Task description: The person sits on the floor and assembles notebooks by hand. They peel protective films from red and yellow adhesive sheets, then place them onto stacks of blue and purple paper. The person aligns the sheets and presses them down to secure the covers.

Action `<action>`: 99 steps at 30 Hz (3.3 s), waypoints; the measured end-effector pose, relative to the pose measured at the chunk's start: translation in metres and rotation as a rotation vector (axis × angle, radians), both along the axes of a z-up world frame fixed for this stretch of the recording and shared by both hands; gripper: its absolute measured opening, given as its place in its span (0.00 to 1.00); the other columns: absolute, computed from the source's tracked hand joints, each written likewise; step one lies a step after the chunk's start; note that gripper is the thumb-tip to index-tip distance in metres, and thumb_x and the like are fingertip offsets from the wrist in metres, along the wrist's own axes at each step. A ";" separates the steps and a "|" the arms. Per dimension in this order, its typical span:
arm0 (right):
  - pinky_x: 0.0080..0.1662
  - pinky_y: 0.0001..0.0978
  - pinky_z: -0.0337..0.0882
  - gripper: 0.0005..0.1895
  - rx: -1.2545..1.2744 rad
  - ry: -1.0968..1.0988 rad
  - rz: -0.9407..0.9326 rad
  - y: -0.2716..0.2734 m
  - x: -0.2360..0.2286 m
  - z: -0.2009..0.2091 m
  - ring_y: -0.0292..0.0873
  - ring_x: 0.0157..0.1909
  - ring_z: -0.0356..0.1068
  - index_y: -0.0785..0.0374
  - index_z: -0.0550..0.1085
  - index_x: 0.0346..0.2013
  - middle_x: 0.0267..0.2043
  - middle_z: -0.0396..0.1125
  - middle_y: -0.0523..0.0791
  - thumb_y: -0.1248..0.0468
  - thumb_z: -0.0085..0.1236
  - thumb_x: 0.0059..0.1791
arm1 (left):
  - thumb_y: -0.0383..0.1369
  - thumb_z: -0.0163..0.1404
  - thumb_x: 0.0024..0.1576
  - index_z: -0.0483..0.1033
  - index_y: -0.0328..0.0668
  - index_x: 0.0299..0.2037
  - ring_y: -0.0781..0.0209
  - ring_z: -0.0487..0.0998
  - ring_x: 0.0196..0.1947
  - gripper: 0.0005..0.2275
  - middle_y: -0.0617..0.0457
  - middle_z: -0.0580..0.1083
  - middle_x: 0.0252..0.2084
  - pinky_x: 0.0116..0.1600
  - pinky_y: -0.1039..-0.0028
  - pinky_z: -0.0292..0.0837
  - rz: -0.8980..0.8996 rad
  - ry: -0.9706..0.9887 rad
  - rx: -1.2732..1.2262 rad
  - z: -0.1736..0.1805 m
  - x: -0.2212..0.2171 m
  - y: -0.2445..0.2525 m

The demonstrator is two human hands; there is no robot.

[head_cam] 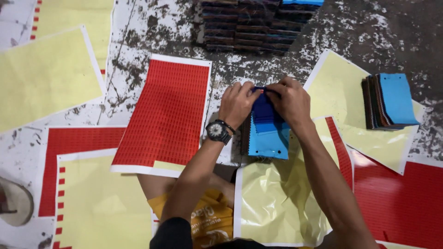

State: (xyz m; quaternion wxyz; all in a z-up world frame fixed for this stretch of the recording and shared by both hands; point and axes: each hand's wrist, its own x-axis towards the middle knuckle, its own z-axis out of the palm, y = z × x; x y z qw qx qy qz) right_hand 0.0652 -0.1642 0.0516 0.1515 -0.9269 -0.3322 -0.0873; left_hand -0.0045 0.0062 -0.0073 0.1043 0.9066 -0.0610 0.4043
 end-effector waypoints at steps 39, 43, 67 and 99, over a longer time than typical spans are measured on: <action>0.56 0.63 0.68 0.33 -0.162 0.590 0.327 -0.021 0.037 0.051 0.67 0.56 0.70 0.57 0.73 0.62 0.53 0.72 0.58 0.52 0.62 0.43 | 0.54 0.28 0.64 0.59 0.55 0.66 0.46 0.55 0.65 0.25 0.51 0.74 0.43 0.69 0.49 0.34 -0.318 0.864 -1.071 0.036 -0.001 0.016; 0.51 0.56 0.72 0.20 -0.231 0.374 0.362 -0.027 0.017 0.047 0.65 0.49 0.74 0.61 0.76 0.56 0.47 0.74 0.56 0.65 0.60 0.48 | 0.50 0.25 0.68 0.55 0.54 0.70 0.45 0.59 0.65 0.24 0.51 0.75 0.60 0.66 0.54 0.42 -0.319 0.834 -1.072 0.038 -0.005 0.008; 0.47 0.46 0.70 0.23 0.226 0.057 0.408 -0.075 -0.150 -0.006 0.58 0.51 0.70 0.61 0.74 0.52 0.50 0.67 0.51 0.50 0.61 0.50 | 0.40 0.51 0.54 0.83 0.63 0.43 0.35 0.60 0.66 0.10 0.48 0.65 0.65 0.63 0.40 0.57 -0.122 0.504 -0.239 0.023 -0.013 -0.008; 0.34 0.28 0.73 0.16 0.895 0.407 -0.924 -0.250 -0.230 -0.071 0.38 0.31 0.74 0.61 0.82 0.44 0.32 0.72 0.45 0.60 0.73 0.44 | 0.35 0.53 0.59 0.68 0.42 0.64 0.31 0.59 0.72 0.22 0.41 0.63 0.70 0.73 0.44 0.53 -0.751 0.780 -0.299 0.006 -0.120 -0.248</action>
